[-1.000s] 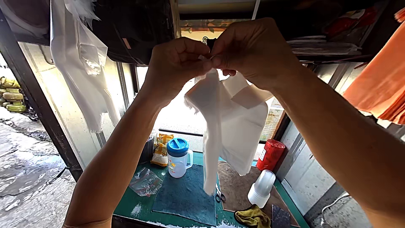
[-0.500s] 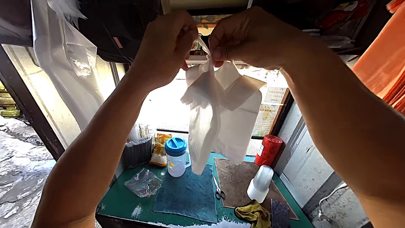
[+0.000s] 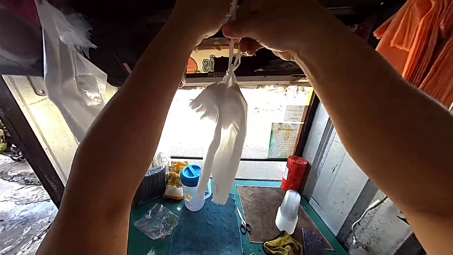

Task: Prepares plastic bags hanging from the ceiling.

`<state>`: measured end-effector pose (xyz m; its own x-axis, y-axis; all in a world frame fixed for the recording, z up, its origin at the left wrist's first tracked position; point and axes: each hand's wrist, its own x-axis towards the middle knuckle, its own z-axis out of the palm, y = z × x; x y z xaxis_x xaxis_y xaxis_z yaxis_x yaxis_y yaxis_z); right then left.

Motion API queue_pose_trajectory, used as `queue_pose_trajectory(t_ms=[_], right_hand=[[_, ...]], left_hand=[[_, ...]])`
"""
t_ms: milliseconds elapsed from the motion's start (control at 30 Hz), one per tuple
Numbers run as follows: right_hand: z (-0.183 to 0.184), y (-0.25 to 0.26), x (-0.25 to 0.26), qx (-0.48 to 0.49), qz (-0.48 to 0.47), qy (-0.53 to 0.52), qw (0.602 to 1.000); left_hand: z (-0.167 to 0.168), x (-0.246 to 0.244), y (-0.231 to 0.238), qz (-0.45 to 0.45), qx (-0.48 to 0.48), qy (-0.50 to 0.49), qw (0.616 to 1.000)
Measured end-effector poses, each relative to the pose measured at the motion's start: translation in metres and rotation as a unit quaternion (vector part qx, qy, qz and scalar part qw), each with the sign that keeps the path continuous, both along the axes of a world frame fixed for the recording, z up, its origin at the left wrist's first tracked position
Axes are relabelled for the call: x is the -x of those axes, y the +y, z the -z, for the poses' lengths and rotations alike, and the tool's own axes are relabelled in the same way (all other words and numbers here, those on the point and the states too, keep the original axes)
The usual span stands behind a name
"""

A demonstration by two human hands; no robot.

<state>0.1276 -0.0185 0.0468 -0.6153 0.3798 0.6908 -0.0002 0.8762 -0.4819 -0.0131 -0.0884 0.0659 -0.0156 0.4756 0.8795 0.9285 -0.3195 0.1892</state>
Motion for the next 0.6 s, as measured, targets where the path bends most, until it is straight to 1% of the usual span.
queue_pose_trajectory(t_ms=[67, 100, 133, 167, 200, 233, 300, 333, 400, 433, 500, 600], right_hand=[[-0.013, -0.005, 0.002, -0.005, 0.032, -0.029, 0.999], [-0.021, -0.008, 0.001, -0.004, 0.035, -0.037, 0.999], [-0.028, -0.009, -0.002, -0.004, 0.031, -0.025, 0.999], [-0.035, -0.009, -0.004, -0.009, 0.021, -0.002, 1.0], [-0.041, -0.009, -0.006, -0.015, 0.015, 0.019, 1.0], [-0.046, -0.009, -0.007, -0.019, 0.017, 0.041, 0.999], [-0.05, -0.013, -0.007, -0.023, 0.031, 0.077, 0.996], [-0.048, -0.015, -0.007, -0.03, 0.03, 0.093, 0.995], [-0.047, -0.02, -0.009, -0.055, 0.012, 0.112, 0.992], [-0.047, -0.02, -0.01, -0.067, 0.01, 0.115, 0.991], [-0.049, -0.017, -0.016, -0.088, 0.005, 0.131, 0.987], [-0.056, -0.014, -0.026, -0.108, -0.005, 0.22, 0.97]], left_hand=[[-0.007, -0.012, -0.008, -0.036, 0.015, -0.001, 0.999], [-0.012, -0.012, -0.008, -0.034, 0.01, -0.015, 0.999], [-0.016, -0.008, -0.005, -0.008, -0.008, -0.041, 0.999], [-0.018, -0.003, 0.0, 0.042, -0.036, -0.078, 0.995], [-0.018, 0.004, 0.004, 0.114, -0.054, -0.12, 0.985], [-0.017, 0.011, 0.007, 0.182, -0.042, -0.158, 0.97], [-0.008, 0.018, 0.014, 0.262, 0.041, -0.241, 0.934], [-0.001, 0.018, 0.018, 0.29, 0.084, -0.266, 0.916], [0.012, 0.014, 0.023, 0.35, 0.151, -0.252, 0.889], [0.016, 0.011, 0.024, 0.385, 0.164, -0.24, 0.876], [0.016, 0.005, 0.026, 0.435, 0.146, -0.241, 0.855], [0.006, 0.007, 0.031, 0.462, 0.137, -0.245, 0.841]])
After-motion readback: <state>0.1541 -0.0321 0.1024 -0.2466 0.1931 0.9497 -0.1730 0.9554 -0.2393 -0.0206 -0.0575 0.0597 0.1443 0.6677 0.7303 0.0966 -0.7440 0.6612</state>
